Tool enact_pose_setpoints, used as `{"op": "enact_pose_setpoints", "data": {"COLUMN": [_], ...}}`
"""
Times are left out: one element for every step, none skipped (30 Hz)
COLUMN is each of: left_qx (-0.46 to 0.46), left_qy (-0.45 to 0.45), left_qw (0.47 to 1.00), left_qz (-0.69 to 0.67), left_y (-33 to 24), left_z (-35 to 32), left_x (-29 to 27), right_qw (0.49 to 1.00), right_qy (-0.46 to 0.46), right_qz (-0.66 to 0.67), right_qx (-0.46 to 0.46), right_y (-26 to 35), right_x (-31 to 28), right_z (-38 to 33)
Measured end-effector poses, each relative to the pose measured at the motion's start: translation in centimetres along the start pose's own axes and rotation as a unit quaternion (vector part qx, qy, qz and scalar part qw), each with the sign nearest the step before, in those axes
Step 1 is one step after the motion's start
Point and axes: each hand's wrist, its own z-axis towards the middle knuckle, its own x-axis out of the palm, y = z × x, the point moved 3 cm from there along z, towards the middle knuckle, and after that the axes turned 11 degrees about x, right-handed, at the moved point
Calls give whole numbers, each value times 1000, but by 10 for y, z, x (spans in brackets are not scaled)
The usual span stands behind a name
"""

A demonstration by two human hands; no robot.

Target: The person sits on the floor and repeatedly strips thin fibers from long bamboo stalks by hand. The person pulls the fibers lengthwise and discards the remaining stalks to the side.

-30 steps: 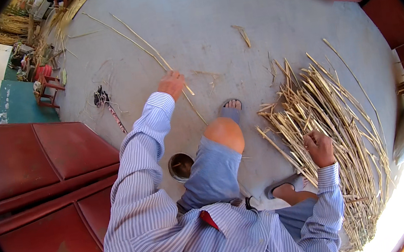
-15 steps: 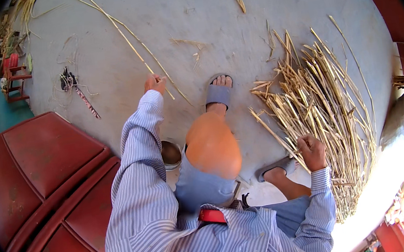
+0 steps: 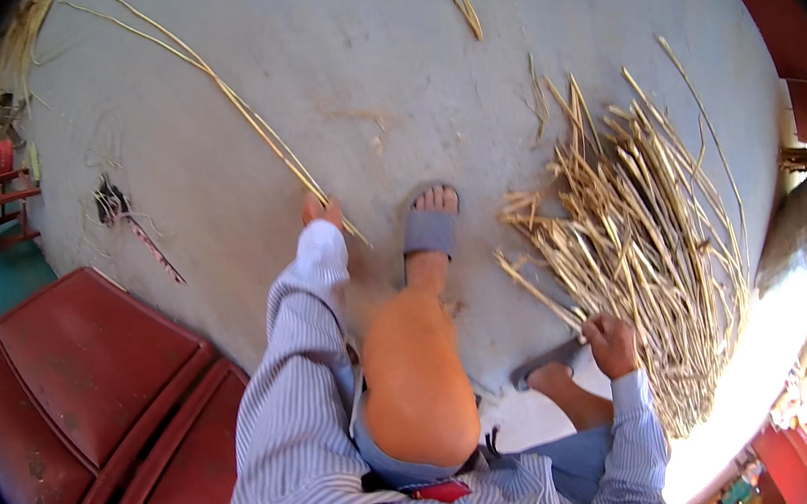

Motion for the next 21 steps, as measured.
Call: {"op": "enact_pose_setpoints", "data": {"left_qx": [41, 82, 62, 45, 39, 33, 28, 63, 97, 131, 147, 163, 173, 197, 220, 273, 323, 363, 406, 444, 436], "left_qy": [-31, -61, -82, -100, -94, -87, -84, -96, -108, -115, -98, -81, -71, -62, -52, -70, -83, -83, -77, -78, -50], "left_qw": [999, 995, 991, 983, 980, 977, 972, 978, 980, 981, 977, 973, 969, 966, 962, 949, 935, 924, 909, 892, 898], "left_qz": [-9, -18, -82, -147, -171, -194, -216, -175, -133, -90, -117, -141, -162, -157, -152, -138, -121, -84, -50, -11, -9], "left_y": [-5, -4, 6, 10, -14, -37, -60, -62, -62, -67, -104, -162, -199, -210, -217, -220, -228, -234, -254, -264, -262], "left_z": [-1, -2, -2, 3, 7, 10, 12, 21, 34, 43, 37, 12, -10, -18, -26, -30, -46, -62, -92, -117, -133], "left_x": [-12, -21, -29, -39, -53, -70, -92, -109, -128, -141, -151, -171, -187, -187, -186, -177, -173, -171, -174, -182, -183], "right_qw": [1000, 1000, 999, 999, 998, 998, 997, 995, 993, 992, 993, 992, 991, 990, 988, 985, 983, 982, 980, 978, 974], "right_qy": [-4, -7, -4, -1, -16, -21, -24, -23, -29, -30, -39, -45, -51, -54, -57, -62, -75, -77, -85, -87, -119], "right_qz": [11, 22, 26, 30, 32, 36, 42, 43, 45, 54, 64, 76, 83, 96, 110, 124, 113, 122, 131, 141, 138], "right_qx": [-8, -15, -29, -43, -48, -55, -66, -84, -106, -106, -96, -87, -87, -92, -96, -99, -122, -125, -121, -124, -137], "right_y": [3, 7, 13, 20, 28, 31, 35, 41, 43, 45, 42, 39, 38, 34, 30, 29, 31, 29, 21, 17, 16], "right_x": [0, -1, -4, -7, -11, -12, -15, -18, -19, -21, -24, -27, -30, -30, -30, -32, -37, -41, -46, -48, -52], "right_z": [1, -2, -3, -3, -8, -11, -14, -18, -20, -23, -28, -33, -39, -42, -45, -48, -56, -60, -63, -66, -69]}}
